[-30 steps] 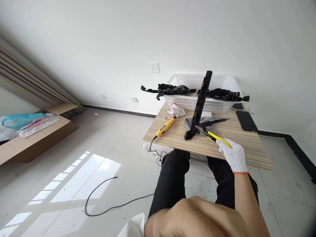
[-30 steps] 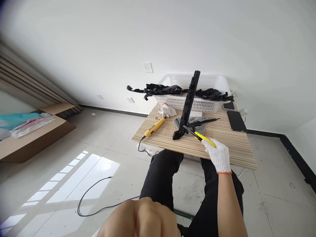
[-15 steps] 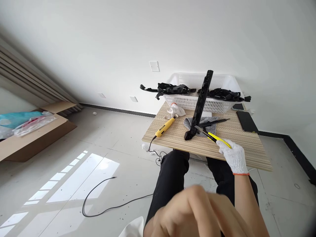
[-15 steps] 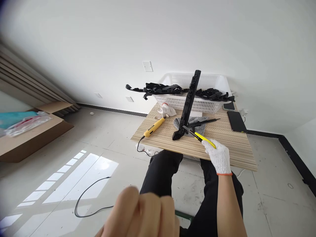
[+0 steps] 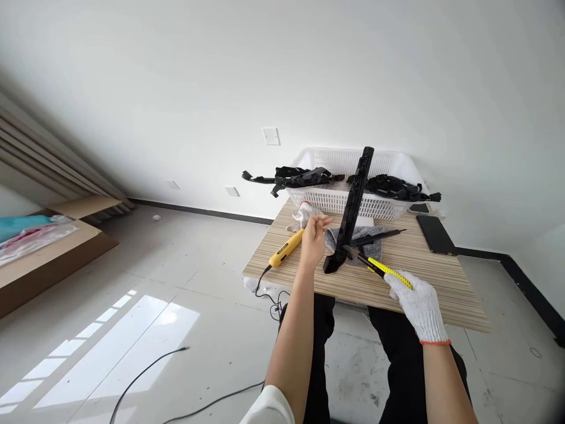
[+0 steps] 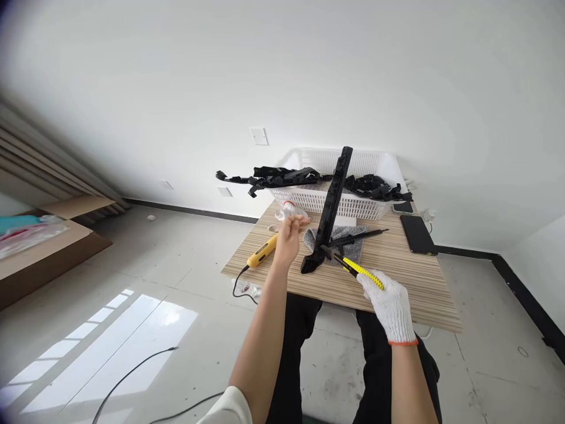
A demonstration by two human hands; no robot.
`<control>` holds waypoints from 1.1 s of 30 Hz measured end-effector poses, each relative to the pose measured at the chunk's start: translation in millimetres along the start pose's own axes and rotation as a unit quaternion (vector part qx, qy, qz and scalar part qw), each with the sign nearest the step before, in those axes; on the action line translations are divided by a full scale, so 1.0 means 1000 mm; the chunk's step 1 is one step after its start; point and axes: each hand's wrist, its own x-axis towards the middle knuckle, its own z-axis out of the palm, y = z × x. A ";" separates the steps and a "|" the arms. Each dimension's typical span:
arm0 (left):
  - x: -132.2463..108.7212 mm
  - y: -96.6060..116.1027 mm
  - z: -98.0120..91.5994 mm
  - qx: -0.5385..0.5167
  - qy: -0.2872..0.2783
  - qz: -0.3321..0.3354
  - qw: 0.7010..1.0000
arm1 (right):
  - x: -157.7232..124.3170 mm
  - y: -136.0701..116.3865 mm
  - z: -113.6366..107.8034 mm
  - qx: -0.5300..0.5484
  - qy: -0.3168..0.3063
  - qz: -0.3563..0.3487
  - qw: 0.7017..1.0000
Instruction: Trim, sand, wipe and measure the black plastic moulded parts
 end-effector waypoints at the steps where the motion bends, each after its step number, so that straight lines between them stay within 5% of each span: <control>1: 0.004 -0.007 0.006 -0.016 -0.023 -0.006 1.000 | 0.000 0.000 0.000 0.008 -0.004 0.008 1.000; 8: 0.012 -0.020 0.028 -0.059 -0.145 -0.067 0.985 | 0.003 0.004 0.001 0.088 0.030 0.068 0.993; 18: -0.024 -0.009 0.025 -0.190 -0.117 -0.190 0.956 | 0.004 0.000 0.001 0.185 0.096 0.097 0.973; 21: -0.037 -0.006 0.026 -0.215 -0.131 -0.228 0.941 | 0.004 0.002 -0.003 0.219 0.054 0.105 0.969; 23: -0.041 -0.008 0.024 -0.206 -0.141 -0.231 0.941 | 0.004 0.004 -0.006 0.222 0.029 0.100 0.969; 27: -0.040 -0.013 0.018 -0.196 -0.147 -0.183 0.952 | 0.005 0.007 -0.008 0.208 0.082 0.080 0.971; 30: -0.039 -0.014 0.014 -0.181 -0.154 -0.146 0.960 | 0.005 0.009 -0.011 0.180 0.009 0.096 0.979; 33: -0.038 -0.012 0.010 -0.186 -0.143 -0.173 0.957 | 0.006 0.010 -0.015 0.187 0.016 0.094 0.978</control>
